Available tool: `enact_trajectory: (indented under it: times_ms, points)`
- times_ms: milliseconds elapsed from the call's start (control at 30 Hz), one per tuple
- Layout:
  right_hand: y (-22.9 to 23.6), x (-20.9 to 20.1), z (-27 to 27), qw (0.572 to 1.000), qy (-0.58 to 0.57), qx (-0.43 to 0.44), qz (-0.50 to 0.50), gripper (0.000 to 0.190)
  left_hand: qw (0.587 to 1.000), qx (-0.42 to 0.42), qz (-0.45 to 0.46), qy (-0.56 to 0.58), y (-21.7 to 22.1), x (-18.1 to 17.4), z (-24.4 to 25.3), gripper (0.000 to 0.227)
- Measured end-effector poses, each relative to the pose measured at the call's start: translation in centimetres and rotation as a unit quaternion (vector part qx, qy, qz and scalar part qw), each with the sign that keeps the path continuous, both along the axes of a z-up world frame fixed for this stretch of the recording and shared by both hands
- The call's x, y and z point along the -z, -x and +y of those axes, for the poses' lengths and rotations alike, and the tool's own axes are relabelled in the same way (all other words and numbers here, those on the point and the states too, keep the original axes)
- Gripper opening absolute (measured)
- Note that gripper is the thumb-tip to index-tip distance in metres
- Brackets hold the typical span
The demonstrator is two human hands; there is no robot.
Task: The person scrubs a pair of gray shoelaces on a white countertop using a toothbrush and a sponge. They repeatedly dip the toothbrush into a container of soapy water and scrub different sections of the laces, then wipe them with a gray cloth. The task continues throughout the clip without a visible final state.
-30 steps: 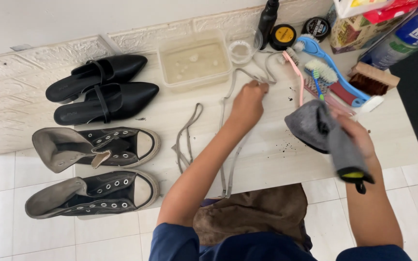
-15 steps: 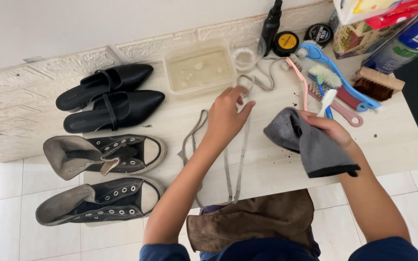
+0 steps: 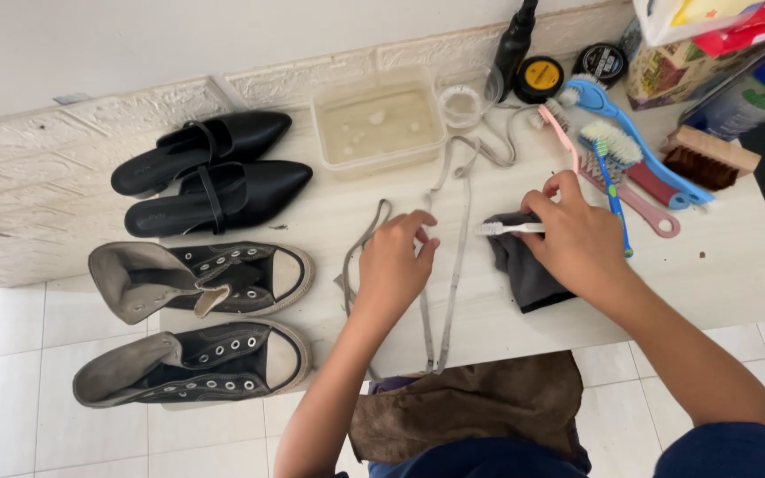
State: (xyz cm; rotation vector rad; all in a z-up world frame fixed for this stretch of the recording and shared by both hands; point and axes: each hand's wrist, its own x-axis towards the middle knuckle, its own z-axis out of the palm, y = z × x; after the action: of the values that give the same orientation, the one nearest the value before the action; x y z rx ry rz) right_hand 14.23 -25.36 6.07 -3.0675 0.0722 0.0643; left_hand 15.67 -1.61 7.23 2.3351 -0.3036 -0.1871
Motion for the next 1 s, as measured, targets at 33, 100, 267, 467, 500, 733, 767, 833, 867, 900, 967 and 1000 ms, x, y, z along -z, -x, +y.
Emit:
enact_trajectory:
  times_ms: [33, 100, 267, 467, 500, 733, 767, 833, 867, 900, 967, 1000]
  points:
    - [-0.3, -1.4, 0.3, 0.999, -0.022, 0.005, 0.045, 0.022, 1.0, -0.006, 0.014, -0.008, 0.4, -0.2, 0.2, 0.024]
    - [-1.9, -4.3, 0.3, 0.999, -0.039, -0.008, 0.014, 0.029, 0.999, -0.013, 0.033, -0.019, 0.6, -0.2, 0.5, 0.026]
    - [-9.3, -4.8, 0.9, 0.973, 0.075, -0.101, -0.193, 0.029, 0.996, -0.023, 0.085, -0.021, 0.4, 3.5, 1.0, 0.026]
    - [-17.4, 0.7, 2.9, 0.801, 0.408, -0.197, -0.392, 0.033, 0.998, -0.024, 0.033, 0.045, 0.7, 4.6, 2.0, 0.039]
    - [-17.8, 0.7, 3.3, 0.804, 0.417, -0.243, -0.347, 0.036, 0.999, 0.002, 0.003, 0.045, 0.6, 4.6, 2.3, 0.042]
    - [-17.6, -0.3, 2.6, 0.788, 0.42, -0.29, -0.344, 0.01, 0.983, 0.178, 0.019, -0.045, 0.8, 2.6, 3.6, 0.087]
    - [-17.3, -0.5, 2.0, 0.788, 0.419, -0.294, -0.342, 0.01, 0.983, 0.176, 0.022, -0.043, 0.7, 2.6, 3.5, 0.087]
    - [-16.9, -0.9, 1.0, 0.785, 0.368, -0.28, -0.412, 0.023, 0.982, 0.172, 0.045, -0.069, 0.5, 2.5, 3.4, 0.105]
    - [-16.6, -1.1, 0.5, 0.785, 0.366, -0.283, -0.413, 0.023, 0.982, 0.169, 0.046, -0.07, 0.6, 2.3, 3.3, 0.105]
    - [-16.4, -1.3, -0.1, 0.764, 0.389, -0.266, -0.441, 0.025, 0.979, 0.177, 0.057, -0.077, 0.6, 2.1, 3.2, 0.112]
    - [-16.0, -2.3, -0.2, 0.74, 0.41, -0.251, -0.471, 0.027, 0.978, 0.181, 0.066, -0.084, 0.5, 1.7, 3.1, 0.119]
    - [-15.8, -2.9, 0.4, 0.746, 0.359, -0.271, -0.491, 0.03, 0.975, 0.192, 0.087, -0.076, 0.4, 1.5, 3.2, 0.125]
